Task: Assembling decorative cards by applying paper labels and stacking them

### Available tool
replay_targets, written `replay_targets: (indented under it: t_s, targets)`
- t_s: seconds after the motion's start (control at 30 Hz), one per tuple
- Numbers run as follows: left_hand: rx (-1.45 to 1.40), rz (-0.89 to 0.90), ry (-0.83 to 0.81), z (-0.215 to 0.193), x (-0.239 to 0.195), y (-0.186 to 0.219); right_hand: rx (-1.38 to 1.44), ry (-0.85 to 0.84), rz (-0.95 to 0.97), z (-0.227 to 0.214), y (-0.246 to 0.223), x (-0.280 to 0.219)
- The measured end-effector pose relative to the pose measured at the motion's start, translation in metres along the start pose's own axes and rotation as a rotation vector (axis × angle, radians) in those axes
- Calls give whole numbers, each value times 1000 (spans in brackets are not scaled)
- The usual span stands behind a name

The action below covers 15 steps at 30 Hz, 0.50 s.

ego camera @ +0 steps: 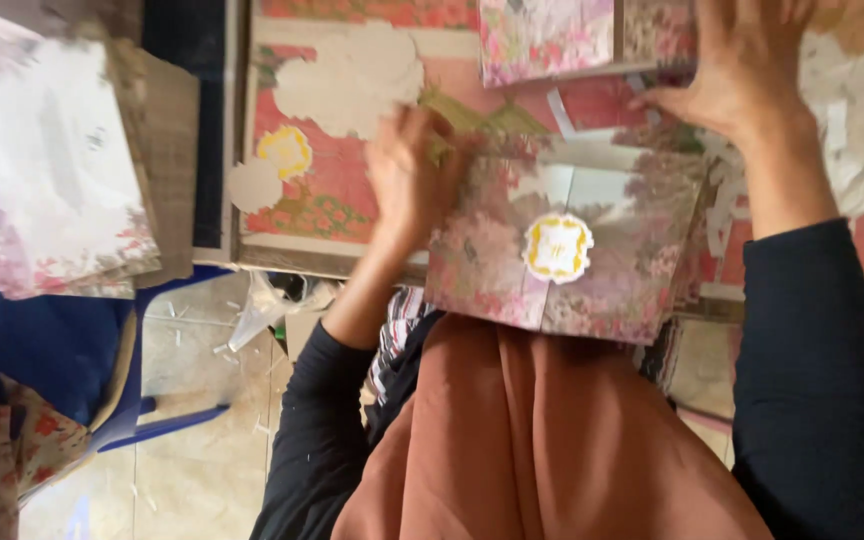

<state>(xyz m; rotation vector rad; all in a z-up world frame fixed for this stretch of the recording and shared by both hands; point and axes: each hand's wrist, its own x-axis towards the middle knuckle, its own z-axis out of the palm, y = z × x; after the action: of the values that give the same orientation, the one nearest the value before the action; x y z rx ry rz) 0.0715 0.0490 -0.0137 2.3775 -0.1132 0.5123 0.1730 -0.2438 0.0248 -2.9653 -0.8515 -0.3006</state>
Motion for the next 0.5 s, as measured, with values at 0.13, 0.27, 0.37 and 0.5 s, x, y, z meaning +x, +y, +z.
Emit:
replay_targets:
  t_s: [0.13, 0.27, 0.37, 0.5]
  targets:
    - [447, -204, 69, 3, 58, -85, -13, 153, -198, 28, 6, -8]
    - [496, -167, -70, 3, 77, -107, -178, 429, -245, -9, -10, -26]
    - [409, -45, 50, -3, 84, -100, -34, 482, -223, -74, -49, -69]
    - [41, 34, 93, -16, 91, -108, -181, 366, -122, -90, -107, -130]
